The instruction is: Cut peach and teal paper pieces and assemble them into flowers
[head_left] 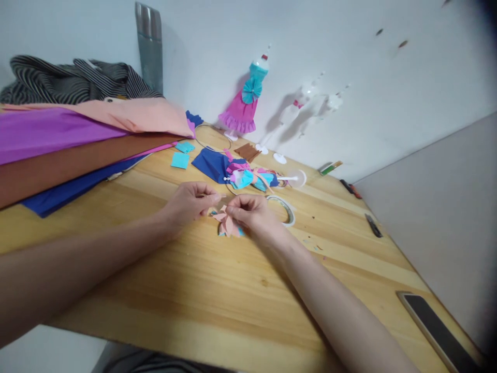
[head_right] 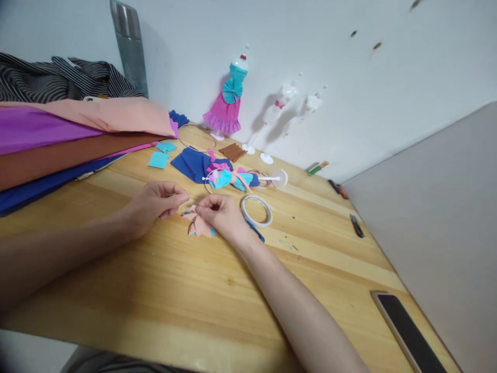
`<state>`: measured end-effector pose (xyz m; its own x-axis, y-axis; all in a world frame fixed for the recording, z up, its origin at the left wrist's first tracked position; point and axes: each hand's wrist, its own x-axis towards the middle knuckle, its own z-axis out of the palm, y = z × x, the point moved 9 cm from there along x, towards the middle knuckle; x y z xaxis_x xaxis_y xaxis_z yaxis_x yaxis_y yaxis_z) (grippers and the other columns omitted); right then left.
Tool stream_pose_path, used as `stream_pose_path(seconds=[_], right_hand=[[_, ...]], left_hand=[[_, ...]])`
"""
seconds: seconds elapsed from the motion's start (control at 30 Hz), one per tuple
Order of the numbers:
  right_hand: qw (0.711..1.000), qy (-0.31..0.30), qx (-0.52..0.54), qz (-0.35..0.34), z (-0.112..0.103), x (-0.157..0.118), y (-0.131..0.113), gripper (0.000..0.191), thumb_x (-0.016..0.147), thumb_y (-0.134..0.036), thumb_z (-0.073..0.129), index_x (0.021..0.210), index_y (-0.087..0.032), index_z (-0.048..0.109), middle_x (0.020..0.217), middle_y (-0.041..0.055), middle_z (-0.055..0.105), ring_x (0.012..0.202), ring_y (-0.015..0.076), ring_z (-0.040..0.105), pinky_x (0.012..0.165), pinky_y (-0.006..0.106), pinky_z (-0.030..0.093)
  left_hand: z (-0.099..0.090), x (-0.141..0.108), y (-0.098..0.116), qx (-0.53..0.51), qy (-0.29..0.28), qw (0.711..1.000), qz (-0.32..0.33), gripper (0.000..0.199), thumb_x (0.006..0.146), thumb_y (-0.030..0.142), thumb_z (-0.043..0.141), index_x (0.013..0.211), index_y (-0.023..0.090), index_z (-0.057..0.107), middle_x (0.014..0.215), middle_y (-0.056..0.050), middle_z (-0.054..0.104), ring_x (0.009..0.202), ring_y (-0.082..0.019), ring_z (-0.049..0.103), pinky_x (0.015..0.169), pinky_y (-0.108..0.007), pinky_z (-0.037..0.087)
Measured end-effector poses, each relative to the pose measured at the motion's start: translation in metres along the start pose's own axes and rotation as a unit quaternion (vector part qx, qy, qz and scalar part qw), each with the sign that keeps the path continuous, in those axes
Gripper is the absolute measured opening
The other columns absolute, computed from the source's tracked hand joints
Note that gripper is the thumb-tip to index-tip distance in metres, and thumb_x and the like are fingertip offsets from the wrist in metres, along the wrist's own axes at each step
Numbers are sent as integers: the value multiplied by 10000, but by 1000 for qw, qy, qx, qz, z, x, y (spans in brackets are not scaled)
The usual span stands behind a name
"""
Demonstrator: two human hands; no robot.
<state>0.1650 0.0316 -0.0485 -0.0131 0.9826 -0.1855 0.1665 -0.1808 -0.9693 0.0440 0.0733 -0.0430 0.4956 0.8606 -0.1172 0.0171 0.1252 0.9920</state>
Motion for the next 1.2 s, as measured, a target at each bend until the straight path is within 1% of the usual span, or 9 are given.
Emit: stream_pose_path(seconds=[0.13, 0.4, 0.5, 0.57, 0.67, 0.77, 0.87, 1.07, 1.2], right_hand=[[988, 29, 150, 37, -12, -2, 6, 202, 596, -297, 775, 646, -145, 651, 467, -30, 552, 403, 53, 414, 401, 185, 249], [950, 32, 300, 85, -11, -1, 18, 192, 594, -229, 777, 660, -122, 631, 527, -7, 553, 434, 41, 377, 359, 139, 177], [933, 48, 339, 111, -10, -1, 24, 191, 584, -191, 765, 676, -129, 610, 548, -16, 553, 422, 32, 348, 344, 127, 165], [927, 59, 350, 124, -10, -2, 26, 195, 581, -186, 754, 635, -140, 573, 519, -25, 533, 408, 30, 320, 336, 125, 155], [926, 64, 349, 127, -8, -3, 25, 193, 592, -197, 733, 592, -149, 546, 473, -24, 518, 395, 33, 285, 331, 129, 146], [939, 62, 319, 110, -5, -4, 21, 153, 597, -206, 708, 576, -141, 571, 466, 1, 550, 387, 35, 267, 331, 143, 142], [952, 66, 287, 83, -4, -5, 16, 164, 594, -214, 689, 522, -134, 564, 459, 12, 558, 378, 30, 259, 339, 153, 134], [972, 86, 217, 13, -11, -4, 10, 245, 650, -303, 678, 507, -145, 558, 392, -39, 455, 346, 31, 241, 354, 180, 109], [986, 141, 75, -46, -24, -6, 0, 226, 693, -349, 643, 589, -180, 536, 426, -40, 490, 362, 63, 323, 375, 202, 210]], left_hand=[[0, 0, -3, -25, -4, 1000, -6, 165, 730, 278, 632, 649, 153, 562, 440, 63, 462, 383, -39, 340, 403, -177, 234], [4, -2, 2, -39, -25, 999, 15, 199, 731, 338, 664, 696, 147, 619, 501, 43, 512, 416, -41, 386, 412, -162, 270], [9, -5, 8, -36, -45, 998, 29, 206, 700, 333, 671, 650, 141, 615, 774, -21, 673, 434, -20, 407, 415, -165, 308], [13, -7, 11, -15, -59, 997, 37, 204, 681, 311, 666, 599, 137, 599, 994, -60, 695, 506, -37, 488, 430, -170, 340], [19, -10, 13, 60, -73, 994, 49, 154, 687, 269, 637, 585, 155, 622, 977, -84, 709, 864, -174, 636, 488, -177, 389], [26, -12, 18, 120, -94, 984, 91, 176, 709, 228, 606, 542, 177, 632, 766, -75, 715, 1172, -237, 552, 733, -230, 474], [30, -15, 19, 133, -113, 977, 119, 194, 716, 199, 585, 534, 183, 648, 694, -57, 703, 1128, -224, 588, 898, -288, 447], [37, -18, 16, 138, -155, 971, 116, 171, 726, 245, 603, 588, 172, 673, 780, -48, 701, 855, -184, 660, 681, -236, 482], [37, -16, 15, 125, -162, 973, 107, 182, 730, 210, 564, 573, 163, 642, 784, -50, 697, 790, -158, 649, 620, -209, 465]])
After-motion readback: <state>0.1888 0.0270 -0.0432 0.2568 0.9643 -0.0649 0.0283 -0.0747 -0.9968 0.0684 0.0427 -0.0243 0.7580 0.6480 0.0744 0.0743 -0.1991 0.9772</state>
